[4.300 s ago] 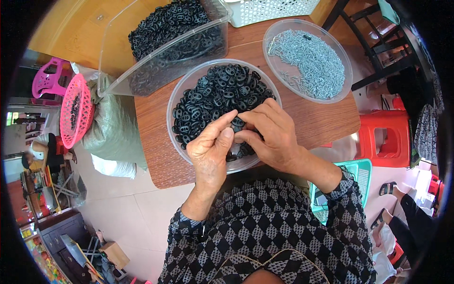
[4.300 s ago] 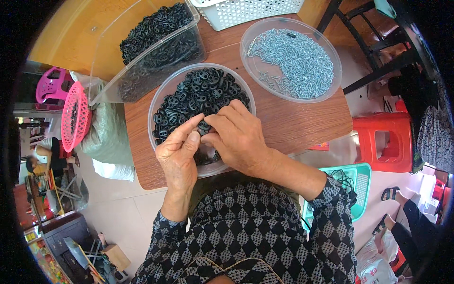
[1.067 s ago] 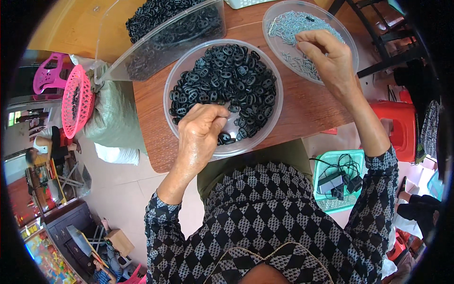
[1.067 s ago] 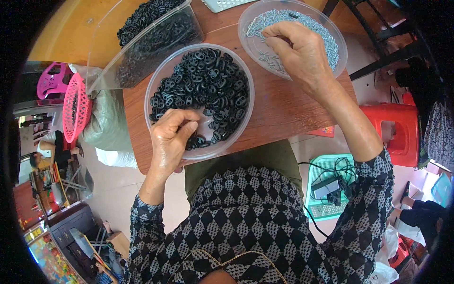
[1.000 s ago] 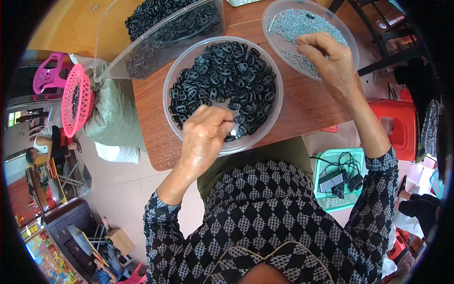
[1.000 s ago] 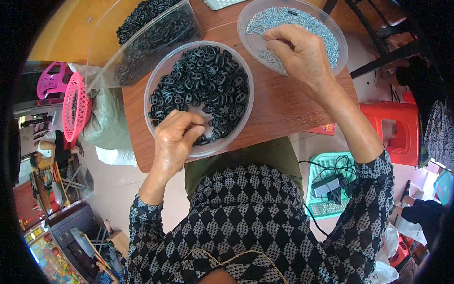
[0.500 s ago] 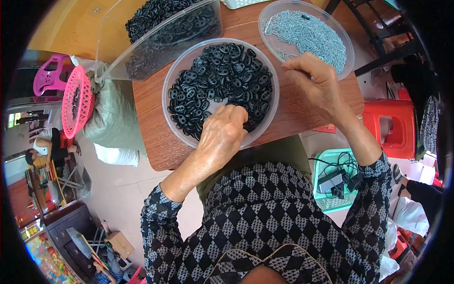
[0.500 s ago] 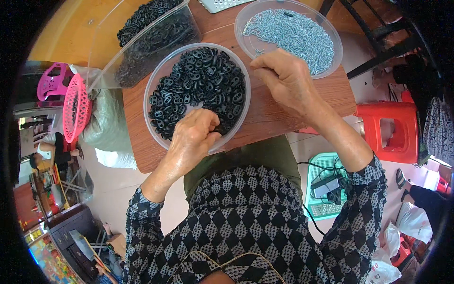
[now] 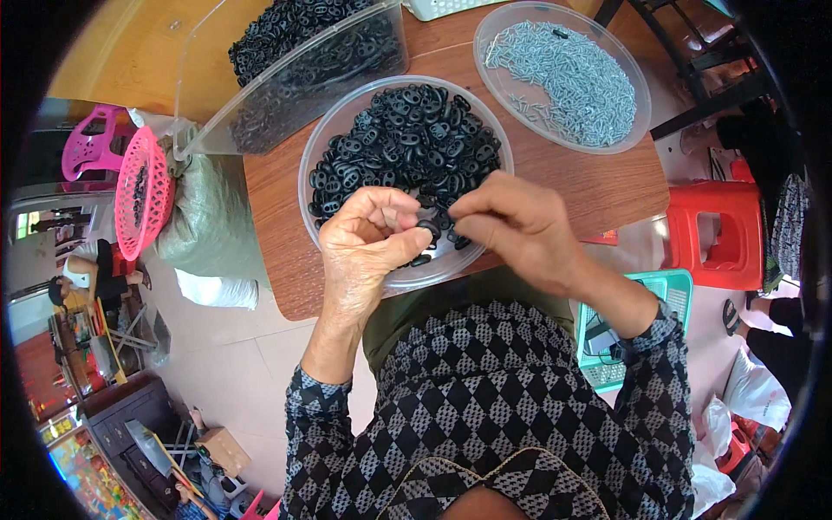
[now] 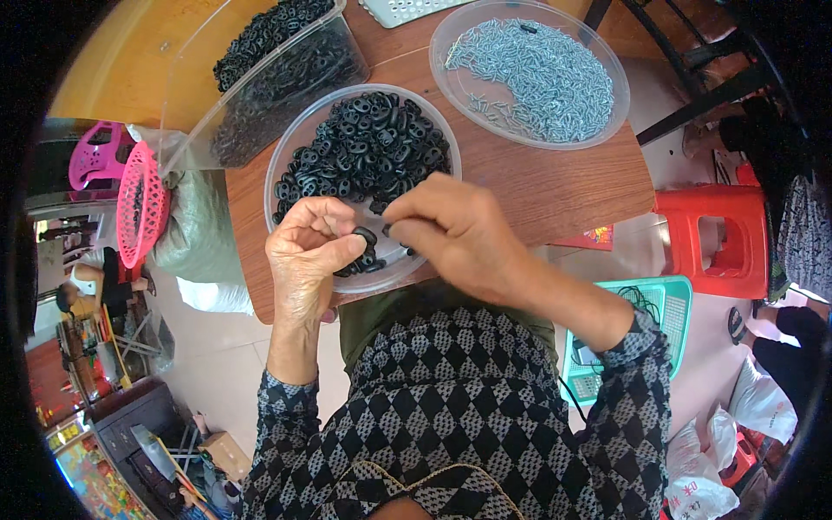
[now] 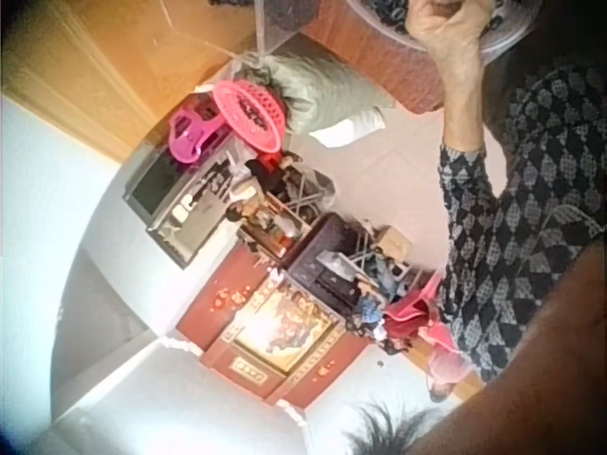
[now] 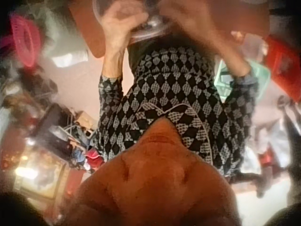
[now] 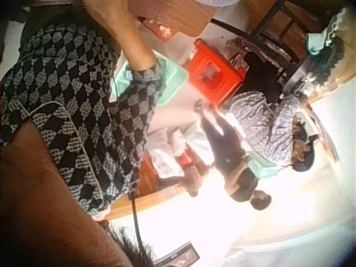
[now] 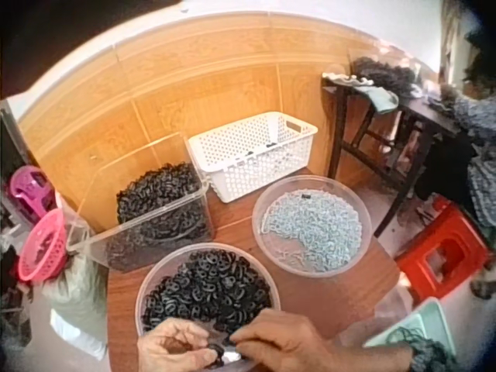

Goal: The person repeatedly picks small black plastic fasteners from a clear bowl and inserts silver metal pins from a second bowl into them. The person handles the items one at a time, inserting the pin into the fastener and then placing the assembled unit back into the bowl. The task continues throughout the clip with no change in method.

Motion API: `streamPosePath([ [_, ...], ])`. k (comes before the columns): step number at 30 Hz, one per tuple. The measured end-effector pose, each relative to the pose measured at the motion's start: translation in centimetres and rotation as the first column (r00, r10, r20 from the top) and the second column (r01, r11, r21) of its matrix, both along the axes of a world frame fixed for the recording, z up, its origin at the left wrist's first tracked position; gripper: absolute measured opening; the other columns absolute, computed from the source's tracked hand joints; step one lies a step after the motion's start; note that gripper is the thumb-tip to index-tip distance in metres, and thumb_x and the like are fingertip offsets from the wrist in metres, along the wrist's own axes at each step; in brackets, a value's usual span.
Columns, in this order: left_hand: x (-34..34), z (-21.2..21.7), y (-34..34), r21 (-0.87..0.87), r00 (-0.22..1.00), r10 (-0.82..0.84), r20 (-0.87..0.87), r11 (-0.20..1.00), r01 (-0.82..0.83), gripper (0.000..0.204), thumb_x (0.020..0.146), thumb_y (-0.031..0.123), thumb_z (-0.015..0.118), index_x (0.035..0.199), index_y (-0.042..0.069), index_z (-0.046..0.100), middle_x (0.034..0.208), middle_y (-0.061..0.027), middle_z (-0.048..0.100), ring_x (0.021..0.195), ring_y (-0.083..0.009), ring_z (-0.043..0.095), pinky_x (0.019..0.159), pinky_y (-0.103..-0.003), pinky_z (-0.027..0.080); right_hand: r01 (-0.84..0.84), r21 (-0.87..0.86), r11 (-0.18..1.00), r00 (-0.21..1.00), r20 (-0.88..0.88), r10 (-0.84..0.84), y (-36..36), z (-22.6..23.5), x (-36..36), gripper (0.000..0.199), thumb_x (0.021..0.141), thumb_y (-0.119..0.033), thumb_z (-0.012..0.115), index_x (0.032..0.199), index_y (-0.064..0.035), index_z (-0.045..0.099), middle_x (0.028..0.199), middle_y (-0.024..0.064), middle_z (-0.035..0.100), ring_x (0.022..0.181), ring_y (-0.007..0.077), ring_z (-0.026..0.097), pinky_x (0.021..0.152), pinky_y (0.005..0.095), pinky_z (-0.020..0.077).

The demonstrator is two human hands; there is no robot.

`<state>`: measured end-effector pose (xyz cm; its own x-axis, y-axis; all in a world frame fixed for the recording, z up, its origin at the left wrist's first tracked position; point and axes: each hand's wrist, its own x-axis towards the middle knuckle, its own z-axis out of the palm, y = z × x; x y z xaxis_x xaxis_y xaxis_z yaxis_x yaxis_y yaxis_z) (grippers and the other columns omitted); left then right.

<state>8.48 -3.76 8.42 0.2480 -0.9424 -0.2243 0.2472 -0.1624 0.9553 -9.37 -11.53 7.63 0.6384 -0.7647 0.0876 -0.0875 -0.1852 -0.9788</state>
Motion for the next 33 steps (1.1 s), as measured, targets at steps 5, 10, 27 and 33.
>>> streamPosePath([
  [5, -0.3, -0.1, 0.0, -0.016, 0.993, 0.086, -0.084, 0.996, -0.088, 0.025, 0.07, -0.008, 0.07, 0.092, 0.0, 0.061, 0.081, -0.0009, 0.06, 0.073, -0.006, 0.057, 0.067, -0.019, 0.049, -0.005, 0.087, 0.996, 0.998, 0.055, 0.0, 0.9, 0.2, 1.8, 0.01, 0.077, -0.004, 0.064, 0.086, 0.0001, 0.063, 0.076, 0.0088, 0.06, 0.07, 0.0161, 0.057, 0.062, 0.0278, 0.0443],
  [10, -1.3, -0.3, -0.4, -0.015, 0.986, 0.143, -0.086, 0.989, -0.145, 0.019, 0.076, -0.005, 0.067, 0.094, -0.001, 0.064, 0.076, 0.0007, 0.06, 0.069, -0.0045, 0.055, 0.063, -0.017, 0.048, 0.064, 0.247, 0.967, 0.992, 0.085, -0.088, 1.0, -0.1, 2.6, 0.011, 0.076, -0.003, 0.066, 0.086, 0.0007, 0.062, 0.077, 0.008, 0.06, 0.066, 0.0113, 0.055, 0.059, 0.0255, 0.0445],
  [27, -1.7, -0.2, 0.1, -0.002, 0.986, 0.143, 0.088, 0.99, -0.143, 0.017, 0.08, -0.005, 0.062, 0.097, -0.002, 0.06, 0.08, -0.0011, 0.06, 0.07, -0.0043, 0.053, 0.063, -0.017, 0.045, 0.011, 0.24, 0.971, 0.999, -0.04, -0.001, 0.4, -0.4, 2.4, 0.02, 0.079, -0.004, 0.065, 0.097, 0.0, 0.06, 0.077, -0.0021, 0.055, 0.067, 0.0026, 0.048, 0.058, 0.019, 0.0411],
  [33, -1.6, -0.1, -0.3, -0.001, 0.988, 0.113, 0.106, 0.993, -0.114, 0.016, 0.081, -0.003, 0.063, 0.096, -0.001, 0.06, 0.081, 0.0004, 0.059, 0.07, -0.0035, 0.053, 0.063, -0.016, 0.044, 0.009, 0.202, 0.979, 0.999, -0.041, -0.001, 0.3, 0.0, 2.8, 0.014, 0.077, -0.002, 0.062, 0.089, 0.0031, 0.057, 0.069, 0.0066, 0.06, 0.061, 0.0095, 0.054, 0.056, 0.0259, 0.0458],
])
